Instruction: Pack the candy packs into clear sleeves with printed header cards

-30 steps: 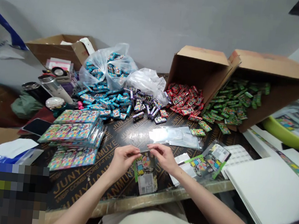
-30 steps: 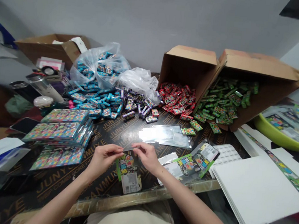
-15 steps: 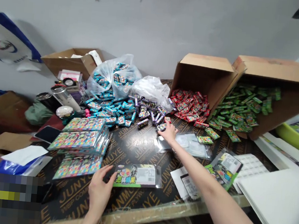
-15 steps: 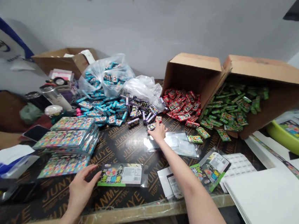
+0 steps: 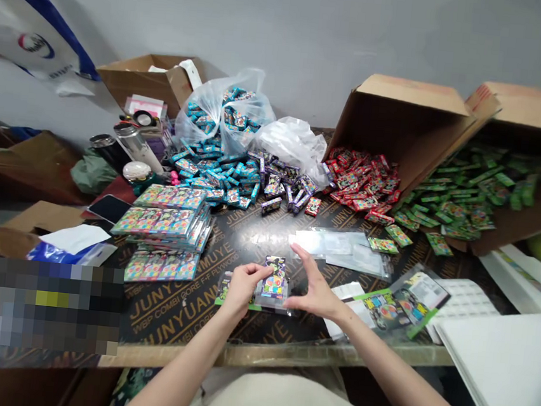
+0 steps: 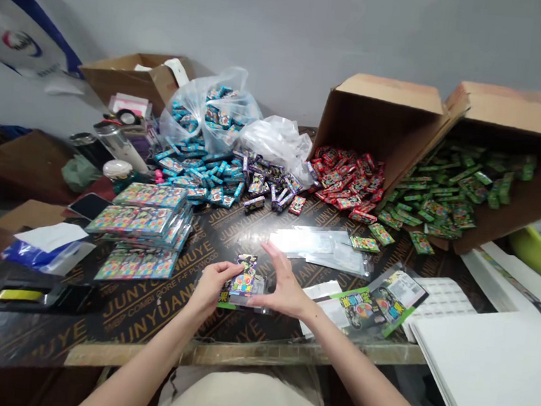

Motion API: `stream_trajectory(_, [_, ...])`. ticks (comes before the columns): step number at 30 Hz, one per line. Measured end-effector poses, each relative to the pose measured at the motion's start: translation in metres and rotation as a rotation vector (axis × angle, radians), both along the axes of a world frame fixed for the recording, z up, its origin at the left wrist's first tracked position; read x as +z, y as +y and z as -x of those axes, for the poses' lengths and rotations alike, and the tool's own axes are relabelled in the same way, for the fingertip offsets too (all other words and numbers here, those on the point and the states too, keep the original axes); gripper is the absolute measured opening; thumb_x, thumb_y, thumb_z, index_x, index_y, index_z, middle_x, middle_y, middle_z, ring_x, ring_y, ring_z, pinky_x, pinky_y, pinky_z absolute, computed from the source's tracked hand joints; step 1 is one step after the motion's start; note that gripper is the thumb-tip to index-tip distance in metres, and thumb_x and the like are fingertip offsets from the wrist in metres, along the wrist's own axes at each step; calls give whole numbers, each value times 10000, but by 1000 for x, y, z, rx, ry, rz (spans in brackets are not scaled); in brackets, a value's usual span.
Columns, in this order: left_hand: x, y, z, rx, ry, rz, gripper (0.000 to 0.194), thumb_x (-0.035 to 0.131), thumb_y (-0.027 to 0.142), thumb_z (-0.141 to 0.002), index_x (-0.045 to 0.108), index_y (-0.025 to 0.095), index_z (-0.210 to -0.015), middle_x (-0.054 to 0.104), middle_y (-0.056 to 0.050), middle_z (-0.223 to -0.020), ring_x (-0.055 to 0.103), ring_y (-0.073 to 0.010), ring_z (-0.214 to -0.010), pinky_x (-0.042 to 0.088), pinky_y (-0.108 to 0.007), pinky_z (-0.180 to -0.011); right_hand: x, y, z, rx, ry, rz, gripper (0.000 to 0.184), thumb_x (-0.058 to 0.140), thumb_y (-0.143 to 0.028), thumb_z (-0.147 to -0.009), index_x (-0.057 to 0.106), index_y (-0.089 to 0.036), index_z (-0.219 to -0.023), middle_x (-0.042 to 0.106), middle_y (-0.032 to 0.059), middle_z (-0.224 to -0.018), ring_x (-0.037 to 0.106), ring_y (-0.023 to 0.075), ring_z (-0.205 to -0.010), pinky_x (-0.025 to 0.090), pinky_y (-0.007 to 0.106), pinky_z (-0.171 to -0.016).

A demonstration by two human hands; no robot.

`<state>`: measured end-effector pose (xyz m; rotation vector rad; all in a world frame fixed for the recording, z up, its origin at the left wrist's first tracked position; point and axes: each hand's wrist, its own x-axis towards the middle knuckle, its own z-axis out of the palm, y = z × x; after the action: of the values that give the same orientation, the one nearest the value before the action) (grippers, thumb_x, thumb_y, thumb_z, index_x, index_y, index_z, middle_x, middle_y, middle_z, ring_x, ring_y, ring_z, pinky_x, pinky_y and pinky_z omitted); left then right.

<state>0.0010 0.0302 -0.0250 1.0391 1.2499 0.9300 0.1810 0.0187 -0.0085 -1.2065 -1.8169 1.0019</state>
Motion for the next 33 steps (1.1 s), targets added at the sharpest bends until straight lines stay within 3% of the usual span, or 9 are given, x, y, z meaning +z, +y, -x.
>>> stream_trajectory(2, [-3, -6, -4, -34, 45, -19, 407, 622, 499, -657, 638, 94, -701, 648, -56, -642, 578, -146, -555, 456, -255, -564, 1, -6, 1, 54, -147, -206, 937, 735, -465, -523, 300, -237, -1320, 346, 98, -1352, 264, 289, -1265, 189, 453, -1031])
stream_trajectory(7, [-9, 6, 6, -153, 305, -171, 418, 506, 496, -754, 662, 113, -813, 679, -83, -778, 618, -203, -720, 476, -299, -667, -7, -4, -2, 24, -256, -295, 752, 678, -335, -576, 379, -234, -1259, 497, 79, -1195, 426, 266, -1126, 252, 433, -974])
stream_trajectory(9, [-8, 35, 22, -147, 473, -268, 373, 490, 433, -785, 637, 136, -955, 656, -97, -966, 586, -227, -919, 443, -327, -809, -15, 6, -10, -54, -275, -278, 751, 673, -320, -576, 378, -222, -1259, 501, 84, -1198, 437, 269, -1115, 268, 430, -957])
stream_trajectory(13, [-1, 125, 57, -102, 864, -415, 505, 583, 271, -736, 467, 143, -1210, 372, -146, -1351, 277, -295, -1266, 233, -423, -1019, -33, 29, -17, -140, -294, -221, 770, 674, -336, -572, 372, -205, -1269, 494, 96, -1219, 447, 275, -1114, 304, 418, -932])
stream_trajectory(17, [6, 197, 68, -131, 1160, -480, 661, 626, 259, -696, 365, 99, -1282, 297, -214, -1375, 217, -336, -1287, 173, -469, -1025, -42, 37, -3, -103, -312, -207, 781, 665, -353, -575, 366, -199, -1280, 505, 102, -1209, 445, 282, -1118, 287, 430, -938])
stream_trajectory(20, [0, 219, 64, -191, 1304, -514, 605, 621, 337, -699, 430, 141, -1239, 356, -201, -1348, 277, -342, -1262, 161, -501, -1016, -44, 39, 4, -81, -319, -209, 773, 658, -342, -580, 367, -207, -1283, 512, 99, -1197, 441, 279, -1121, 280, 424, -938])
stream_trajectory(25, [-23, 204, 55, -195, 1405, -597, 477, 518, 327, -785, 466, 115, -1209, 334, -227, -1352, 235, -360, -1275, 115, -562, -1003, -49, 51, -8, -126, -359, -224, 742, 653, -346, -590, 382, -228, -1270, 510, 87, -1198, 439, 271, -1119, 266, 417, -943])
stream_trajectory(29, [-39, 150, 42, -222, 1377, -678, 435, 510, 334, -796, 474, 162, -1193, 356, -203, -1328, 275, -360, -1238, 275, -579, -930, -58, 75, -21, -204, -404, -237, 745, 654, -358, -599, 372, -227, -1277, 515, 84, -1189, 453, 269, -1096, 285, 412, -921])
stream_trajectory(33, [-44, 95, 38, -309, 1275, -788, 256, 488, 304, -821, 559, 254, -1062, 438, -90, -1256, 371, -257, -1165, 443, -404, -855, -64, 101, -20, -211, -493, -242, 727, 655, -373, -610, 392, -220, -1271, 506, 108, -1194, 439, 284, -1112, 260, 452, -937])
